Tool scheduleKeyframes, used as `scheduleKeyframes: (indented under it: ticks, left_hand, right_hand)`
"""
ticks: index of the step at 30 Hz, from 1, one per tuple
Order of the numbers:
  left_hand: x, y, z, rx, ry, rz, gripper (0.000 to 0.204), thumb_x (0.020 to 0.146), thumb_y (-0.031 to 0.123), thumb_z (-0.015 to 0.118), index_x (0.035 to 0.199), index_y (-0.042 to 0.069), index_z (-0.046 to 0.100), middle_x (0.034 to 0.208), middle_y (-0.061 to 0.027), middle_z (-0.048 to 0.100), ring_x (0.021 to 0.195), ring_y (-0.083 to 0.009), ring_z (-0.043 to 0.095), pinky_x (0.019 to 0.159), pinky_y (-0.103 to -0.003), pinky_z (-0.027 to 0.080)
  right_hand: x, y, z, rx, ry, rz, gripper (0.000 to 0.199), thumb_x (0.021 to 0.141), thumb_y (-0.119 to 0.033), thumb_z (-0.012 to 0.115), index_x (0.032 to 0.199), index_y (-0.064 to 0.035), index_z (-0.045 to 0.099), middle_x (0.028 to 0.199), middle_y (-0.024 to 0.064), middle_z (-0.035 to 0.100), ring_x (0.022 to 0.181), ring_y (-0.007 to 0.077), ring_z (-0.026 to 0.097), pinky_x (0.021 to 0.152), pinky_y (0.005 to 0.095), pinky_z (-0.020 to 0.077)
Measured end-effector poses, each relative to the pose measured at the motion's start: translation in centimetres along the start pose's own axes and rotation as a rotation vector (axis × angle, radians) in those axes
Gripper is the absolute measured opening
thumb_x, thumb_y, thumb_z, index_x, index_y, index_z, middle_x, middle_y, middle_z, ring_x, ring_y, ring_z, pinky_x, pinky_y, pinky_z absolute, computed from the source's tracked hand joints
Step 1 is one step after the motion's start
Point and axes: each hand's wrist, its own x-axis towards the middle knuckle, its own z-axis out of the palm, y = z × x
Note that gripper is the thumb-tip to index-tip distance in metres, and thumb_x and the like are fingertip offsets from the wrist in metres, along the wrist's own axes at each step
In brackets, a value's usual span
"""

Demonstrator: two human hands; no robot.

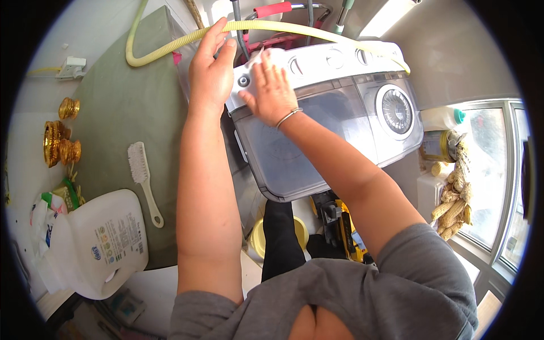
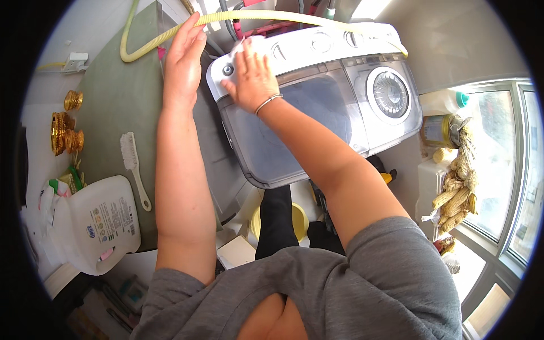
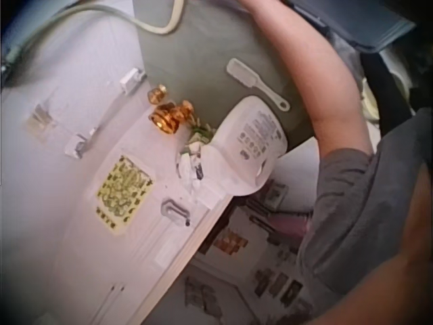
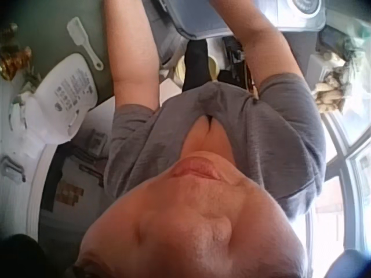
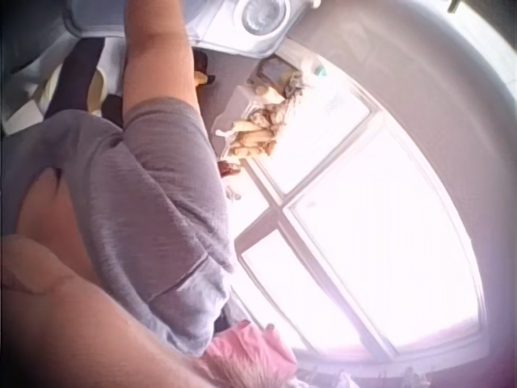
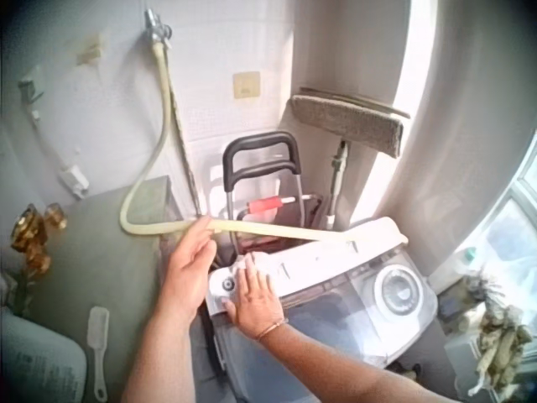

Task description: The person cleans the interior and lid of a top-loading washing machine using a white cloth. They wipe the blue inner tub, the transparent lid, and the control panel area. The person also briefly handles a yellow toy truck on the floor and a white plastic jug on the counter.

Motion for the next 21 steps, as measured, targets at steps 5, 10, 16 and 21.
scheduleKeyframes:
  ticks: [5, 10, 16, 21]
  left_hand:
    - [-0.3, 0.2, -0.6, -0.024, 0.043, -0.005, 0.046, 0.098, 0.023, 0.052, 0.141, 0.007, 0.045, 0.135, -0.0111, 0.053, 0.126, -0.0178, 0.045, 0.104, -0.032, 0.032]
    - [0.1, 0.5, 0.2, -0.039, 0.059, -0.001, 0.044, 0.096, 0.02, 0.054, 0.138, 0.006, 0.048, 0.129, -0.0134, 0.056, 0.122, -0.0194, 0.049, 0.102, -0.031, 0.036]
    - [0.0, 0.4, 0.0, -0.038, 0.072, 0.01, 0.043, 0.096, 0.017, 0.054, 0.136, 0.004, 0.049, 0.123, -0.0136, 0.059, 0.117, -0.0194, 0.053, 0.1, -0.03, 0.039]
    - [0.2, -0.7, -0.5, -0.056, 0.066, 0.051, 0.043, 0.095, 0.017, 0.055, 0.136, 0.004, 0.049, 0.121, -0.0127, 0.06, 0.112, -0.0182, 0.056, 0.099, -0.029, 0.04]
  right_hand:
    - [0.0, 0.1, 0.0, -0.044, -0.191, -0.335, 0.073, 0.093, -0.053, 0.044, 0.143, -0.0006, 0.034, 0.154, 0.0184, 0.023, 0.137, 0.0318, 0.033, 0.115, 0.0502, 0.0184]
    - [2.6, -2.0, 0.8, -0.021, -0.066, -0.104, 0.07, 0.094, -0.051, 0.04, 0.142, -0.0007, 0.036, 0.15, 0.0173, 0.033, 0.138, 0.0302, 0.031, 0.115, 0.0498, 0.0179]
    - [-2.6, -4.8, 1.6, -0.018, -0.309, -0.422, 0.053, 0.095, -0.036, 0.042, 0.134, -0.0003, 0.049, 0.143, 0.0108, 0.044, 0.143, 0.025, 0.022, 0.116, 0.0463, 0.0151]
    - [-4.6, -1.8, -0.8, 0.035, -0.229, -0.459, 0.058, 0.094, -0.04, 0.05, 0.136, -0.0008, 0.047, 0.143, 0.0126, 0.043, 0.141, 0.0263, 0.028, 0.115, 0.045, 0.0199]
